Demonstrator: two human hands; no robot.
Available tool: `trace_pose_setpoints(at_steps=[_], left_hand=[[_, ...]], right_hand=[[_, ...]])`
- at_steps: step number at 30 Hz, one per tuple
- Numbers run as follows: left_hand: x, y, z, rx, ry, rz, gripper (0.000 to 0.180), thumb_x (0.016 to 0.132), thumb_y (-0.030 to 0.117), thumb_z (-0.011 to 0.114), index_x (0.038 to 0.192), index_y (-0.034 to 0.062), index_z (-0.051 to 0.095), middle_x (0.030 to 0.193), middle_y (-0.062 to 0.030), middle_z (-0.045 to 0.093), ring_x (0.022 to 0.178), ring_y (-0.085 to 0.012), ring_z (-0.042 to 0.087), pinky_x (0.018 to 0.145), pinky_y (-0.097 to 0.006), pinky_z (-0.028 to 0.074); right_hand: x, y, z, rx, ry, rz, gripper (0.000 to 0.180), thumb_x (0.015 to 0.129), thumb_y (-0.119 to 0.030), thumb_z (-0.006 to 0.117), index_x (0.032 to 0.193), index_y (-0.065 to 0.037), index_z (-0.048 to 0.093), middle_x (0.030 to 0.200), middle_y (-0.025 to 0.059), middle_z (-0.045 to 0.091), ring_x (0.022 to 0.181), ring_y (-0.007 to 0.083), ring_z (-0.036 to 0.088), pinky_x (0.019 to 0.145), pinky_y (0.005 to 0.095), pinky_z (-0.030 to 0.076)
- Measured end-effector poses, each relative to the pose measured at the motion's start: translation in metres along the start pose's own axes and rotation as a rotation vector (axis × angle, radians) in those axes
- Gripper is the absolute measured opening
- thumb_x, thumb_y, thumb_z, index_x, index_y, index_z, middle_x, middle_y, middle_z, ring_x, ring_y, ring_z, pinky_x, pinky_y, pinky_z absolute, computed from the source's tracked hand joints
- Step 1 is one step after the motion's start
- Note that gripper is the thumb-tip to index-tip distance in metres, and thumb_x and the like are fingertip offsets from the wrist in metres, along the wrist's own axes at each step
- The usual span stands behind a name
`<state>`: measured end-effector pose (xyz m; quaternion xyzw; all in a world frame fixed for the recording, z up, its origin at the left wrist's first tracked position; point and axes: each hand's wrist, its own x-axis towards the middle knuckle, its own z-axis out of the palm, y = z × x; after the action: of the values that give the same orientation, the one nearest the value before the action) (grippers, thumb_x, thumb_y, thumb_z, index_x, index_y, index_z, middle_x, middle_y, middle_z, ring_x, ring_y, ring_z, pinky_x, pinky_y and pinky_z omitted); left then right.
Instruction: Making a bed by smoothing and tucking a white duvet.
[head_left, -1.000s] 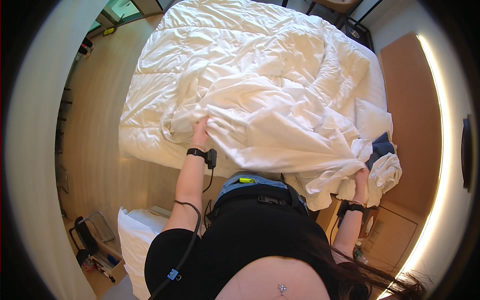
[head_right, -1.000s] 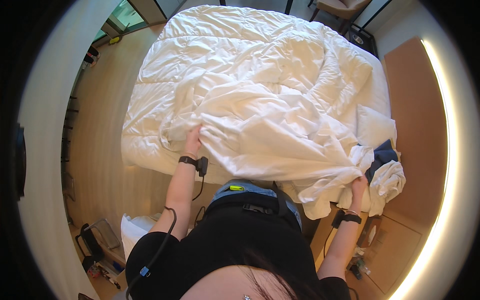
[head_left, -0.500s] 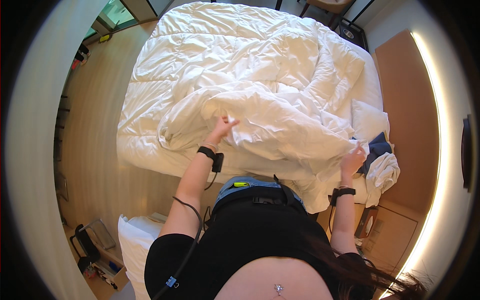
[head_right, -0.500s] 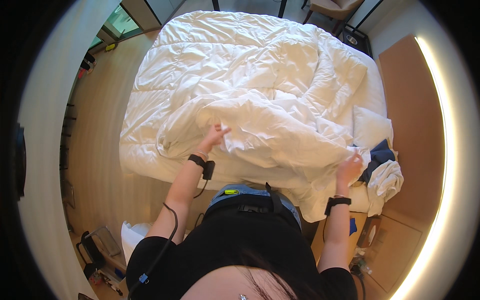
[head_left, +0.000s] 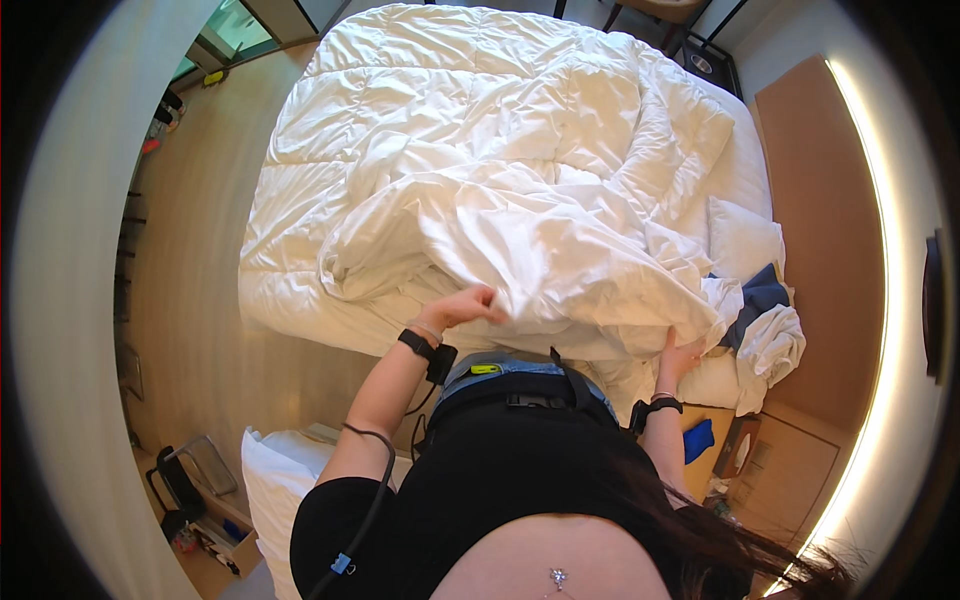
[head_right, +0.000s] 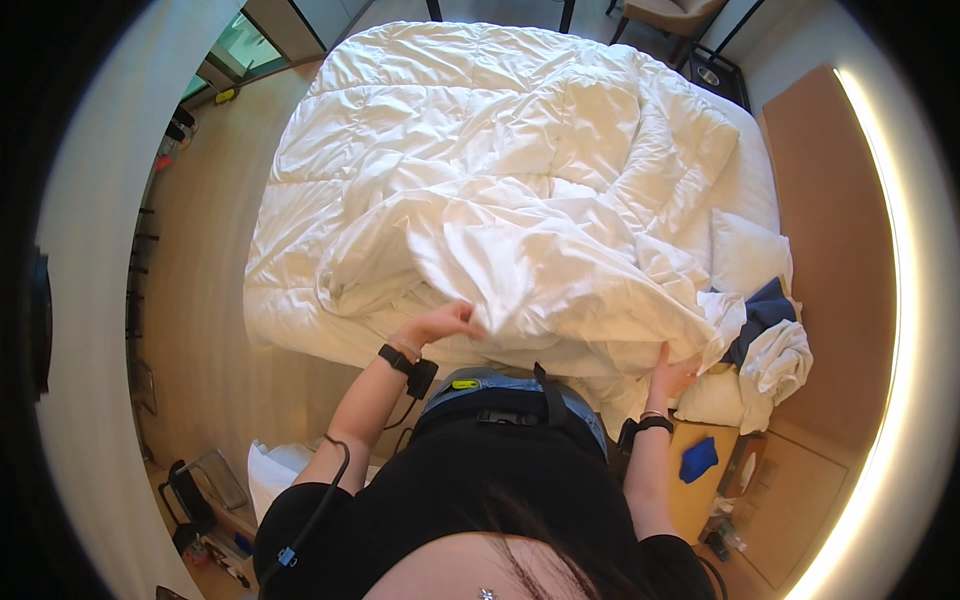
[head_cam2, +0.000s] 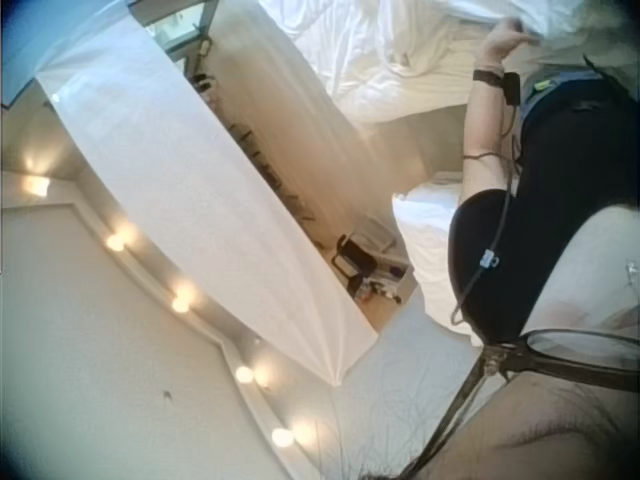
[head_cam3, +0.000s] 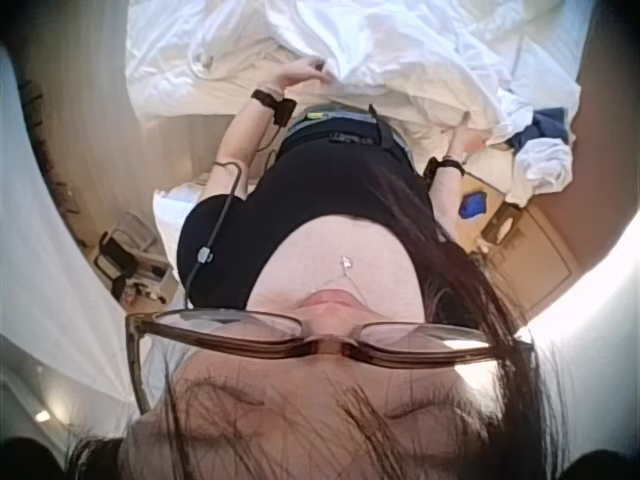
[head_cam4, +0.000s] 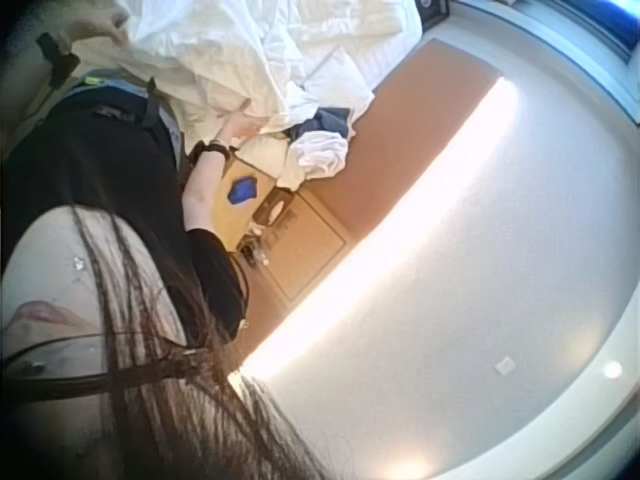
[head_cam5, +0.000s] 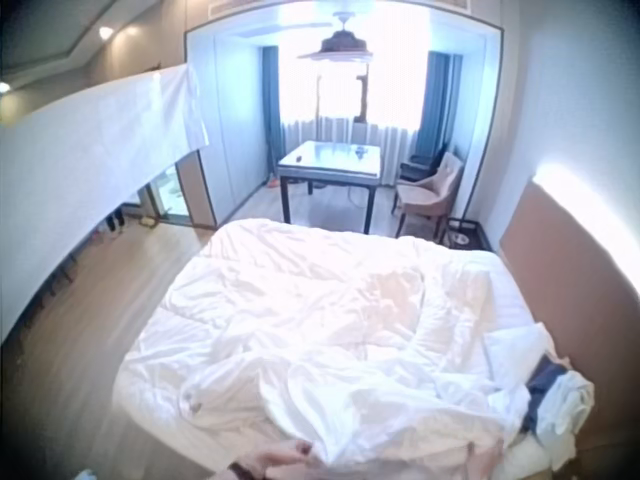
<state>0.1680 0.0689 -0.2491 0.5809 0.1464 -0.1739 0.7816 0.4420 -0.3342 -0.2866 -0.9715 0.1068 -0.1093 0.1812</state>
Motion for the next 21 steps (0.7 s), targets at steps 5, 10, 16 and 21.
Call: trace_pose_setpoints(at_steps=[5,10,16,21], left_hand=[[-0.034,0.001,-0.002,-0.060,-0.131,0.029,0.030,0.083,0.020,0.070,0.108,0.0040,0.063,0.100,0.0008,0.065,0.094,-0.0086,0.057,0.086,-0.025,0.044],[-0.037,-0.070,-0.045,-0.422,0.378,-0.352,0.054,0.086,0.057,0.057,0.109,0.0085,0.060,0.112,-0.0049,0.060,0.106,-0.0180,0.055,0.093,-0.040,0.044],[-0.037,-0.138,-0.088,-0.806,0.905,-0.312,0.089,0.084,0.060,0.054,0.145,0.0045,0.021,0.146,-0.0184,0.032,0.131,-0.0299,0.039,0.103,-0.049,0.035],[-0.013,-0.148,-0.097,-0.911,0.978,-0.297,0.079,0.089,0.056,0.048,0.147,0.0103,0.021,0.146,-0.0206,0.030,0.132,-0.0324,0.037,0.101,-0.050,0.038]], right_hand=[[-0.003,-0.004,-0.001,0.700,-0.693,0.605,0.081,0.077,-0.049,0.073,0.131,0.003,0.042,0.130,0.0170,0.049,0.115,0.0333,0.048,0.095,0.0437,0.042],[0.031,0.036,0.009,0.907,-0.589,0.373,0.054,0.091,-0.042,0.061,0.119,0.004,0.054,0.109,0.0099,0.062,0.092,0.0215,0.060,0.082,0.0303,0.048],[0.113,0.114,-0.054,1.061,-0.524,0.267,0.059,0.094,-0.049,0.051,0.125,0.001,0.054,0.121,0.0099,0.060,0.106,0.0238,0.058,0.090,0.0380,0.046],[0.178,0.218,-0.174,1.046,-0.219,0.399,0.057,0.098,-0.049,0.036,0.119,-0.002,0.060,0.114,0.0093,0.064,0.102,0.0266,0.062,0.090,0.0412,0.049]])
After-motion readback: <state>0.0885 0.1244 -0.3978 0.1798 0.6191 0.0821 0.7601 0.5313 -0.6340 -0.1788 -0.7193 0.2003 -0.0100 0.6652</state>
